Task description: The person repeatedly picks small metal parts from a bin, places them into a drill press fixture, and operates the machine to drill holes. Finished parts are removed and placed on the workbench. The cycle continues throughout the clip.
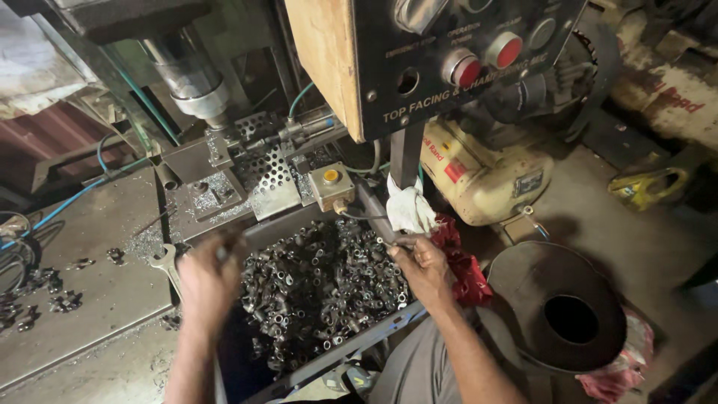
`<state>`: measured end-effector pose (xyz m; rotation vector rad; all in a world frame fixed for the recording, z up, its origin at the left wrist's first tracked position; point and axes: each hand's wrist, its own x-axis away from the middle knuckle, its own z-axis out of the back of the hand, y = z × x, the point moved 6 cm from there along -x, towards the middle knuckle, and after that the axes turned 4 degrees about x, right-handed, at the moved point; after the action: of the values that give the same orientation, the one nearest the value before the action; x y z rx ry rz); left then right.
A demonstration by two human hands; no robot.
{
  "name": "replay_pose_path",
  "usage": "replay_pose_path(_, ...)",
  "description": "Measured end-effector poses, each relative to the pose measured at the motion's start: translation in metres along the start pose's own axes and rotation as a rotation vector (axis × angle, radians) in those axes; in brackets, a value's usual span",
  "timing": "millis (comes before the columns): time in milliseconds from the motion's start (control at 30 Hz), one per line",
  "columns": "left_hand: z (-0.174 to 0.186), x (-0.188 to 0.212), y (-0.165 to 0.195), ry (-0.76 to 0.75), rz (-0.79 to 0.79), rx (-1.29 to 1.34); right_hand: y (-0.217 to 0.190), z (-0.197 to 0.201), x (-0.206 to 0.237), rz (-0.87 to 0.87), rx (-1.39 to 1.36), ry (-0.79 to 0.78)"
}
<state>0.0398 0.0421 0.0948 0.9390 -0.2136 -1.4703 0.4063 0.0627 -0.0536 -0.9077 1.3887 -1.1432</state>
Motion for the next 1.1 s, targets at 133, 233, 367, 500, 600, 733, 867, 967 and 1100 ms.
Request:
replay_pose_path(133,0.032,-0.075,0.036,0.111,-0.302,-0.453,0.003,0.0,-0.001,-0.088,-0.009,0.01)
replay_pose_path(233,0.032,-0.109,0.044,-0.033,-0.142,-0.597,0.002,-0.001,-0.001,-0.081,-0.053,-0.001)
replay_pose_path(367,0.023,-0.126,0.061,-0.118,-0.08,-0.662,-0.003,0.002,-0.001,0.002,-0.043,-0.002)
replay_pose_path(500,0.011,-0.133,0.066,-0.185,-0.052,-0.753,0.001,0.003,0.0,-0.042,-0.025,-0.001)
replay_pose_path(600,0.006,-0.136,0.065,-0.203,-0.035,-0.792,0.003,0.003,0.0,-0.045,-0.047,0.006)
replay_pose_path(733,0.004,-0.136,0.066,-0.202,-0.061,-0.779,0.001,0.002,0.0,-0.009,-0.065,-0.004)
replay_pose_path(867,0.004,-0.138,0.065,-0.193,-0.061,-0.788,0.001,0.002,-0.001,-0.008,-0.059,-0.001)
replay_pose_path(967,0.003,-0.137,0.065,-0.187,-0.085,-0.775,0.002,0.003,0.0,-0.02,-0.069,-0.01)
replay_pose_path(1100,0.004,-0.138,0.062,-0.176,-0.08,-0.769,0.002,0.002,0.001,-0.021,-0.085,-0.017)
